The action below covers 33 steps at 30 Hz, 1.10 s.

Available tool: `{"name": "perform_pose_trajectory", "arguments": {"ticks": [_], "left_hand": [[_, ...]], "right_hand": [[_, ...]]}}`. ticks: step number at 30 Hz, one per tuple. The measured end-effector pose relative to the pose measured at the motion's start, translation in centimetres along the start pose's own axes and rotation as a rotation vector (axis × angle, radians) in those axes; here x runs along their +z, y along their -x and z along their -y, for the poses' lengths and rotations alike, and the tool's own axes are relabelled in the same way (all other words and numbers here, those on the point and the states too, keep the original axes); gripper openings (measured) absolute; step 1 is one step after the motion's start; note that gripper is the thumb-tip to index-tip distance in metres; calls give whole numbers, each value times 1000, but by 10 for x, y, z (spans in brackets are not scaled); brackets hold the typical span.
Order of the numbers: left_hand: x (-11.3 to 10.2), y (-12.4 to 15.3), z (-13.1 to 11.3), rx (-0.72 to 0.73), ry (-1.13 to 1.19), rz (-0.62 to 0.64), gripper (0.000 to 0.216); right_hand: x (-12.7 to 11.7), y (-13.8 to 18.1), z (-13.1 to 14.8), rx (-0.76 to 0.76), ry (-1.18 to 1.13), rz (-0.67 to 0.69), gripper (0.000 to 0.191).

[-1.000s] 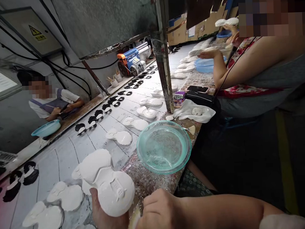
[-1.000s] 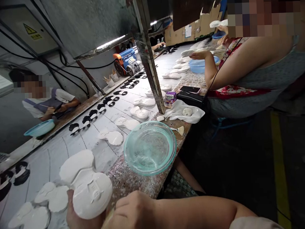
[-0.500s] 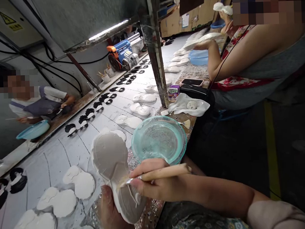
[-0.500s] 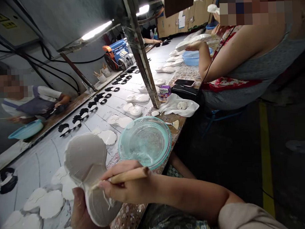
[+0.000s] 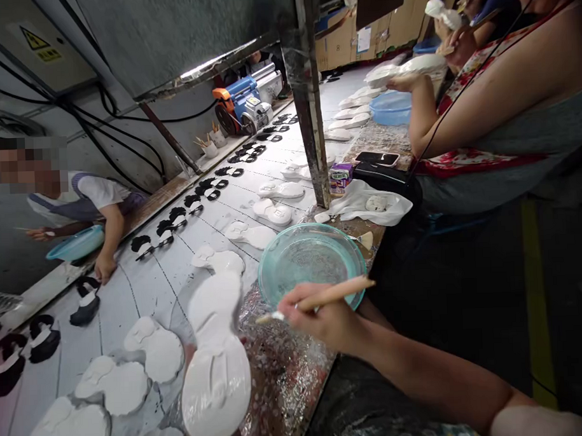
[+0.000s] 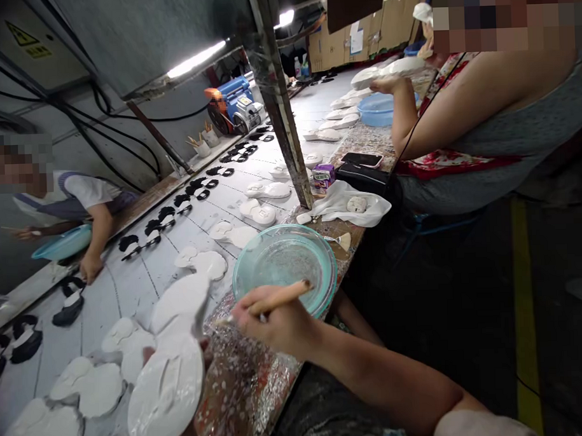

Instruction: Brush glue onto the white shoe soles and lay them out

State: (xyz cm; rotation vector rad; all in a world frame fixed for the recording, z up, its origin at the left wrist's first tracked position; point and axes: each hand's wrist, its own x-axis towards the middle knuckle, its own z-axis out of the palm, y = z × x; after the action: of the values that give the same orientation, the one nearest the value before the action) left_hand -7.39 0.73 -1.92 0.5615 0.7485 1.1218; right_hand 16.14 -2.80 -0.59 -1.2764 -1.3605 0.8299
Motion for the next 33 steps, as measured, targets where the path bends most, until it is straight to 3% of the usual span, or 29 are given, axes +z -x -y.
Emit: {"name": "perform_pose_trajectory", "arguments": {"ticks": [2,4,7,9,11,15,21,23,26,27,31,33], "left_hand": [[-3,4,-2,188,100,-13,44],[-12,10,5,279,221,90,47],[-38,16,22,6,235,345,63],[-58,16,31,-169,239,426,71],[-69,16,36,-289,285,441,65],[-59,19,38,-212,307,195,54],[-2,16,40,-135,171,-341,59],[14,16,48,-41,126,-386,58],[28,18,59,112,69,-312,57],[31,20,62,167,61,-285,57],[38,25,64,225,75,-212,51],[41,26,62,218,86,-197,46]], "right_hand": [[-11,-12,-16,155,93,-44,25],[-18,-24,-32,254,179,-56,21],[-15,-34,-49,370,285,19,17],[-10,-34,-54,421,318,102,20],[-8,-32,-51,449,326,156,23],[-18,-30,-40,440,306,101,20],[-18,-26,-34,428,82,205,28],[-6,-15,-25,384,-24,188,27],[18,9,-4,279,-128,162,27],[25,16,3,186,-146,125,25],[40,31,24,-467,-70,-70,18],[40,30,29,-586,-22,-108,17]]}}
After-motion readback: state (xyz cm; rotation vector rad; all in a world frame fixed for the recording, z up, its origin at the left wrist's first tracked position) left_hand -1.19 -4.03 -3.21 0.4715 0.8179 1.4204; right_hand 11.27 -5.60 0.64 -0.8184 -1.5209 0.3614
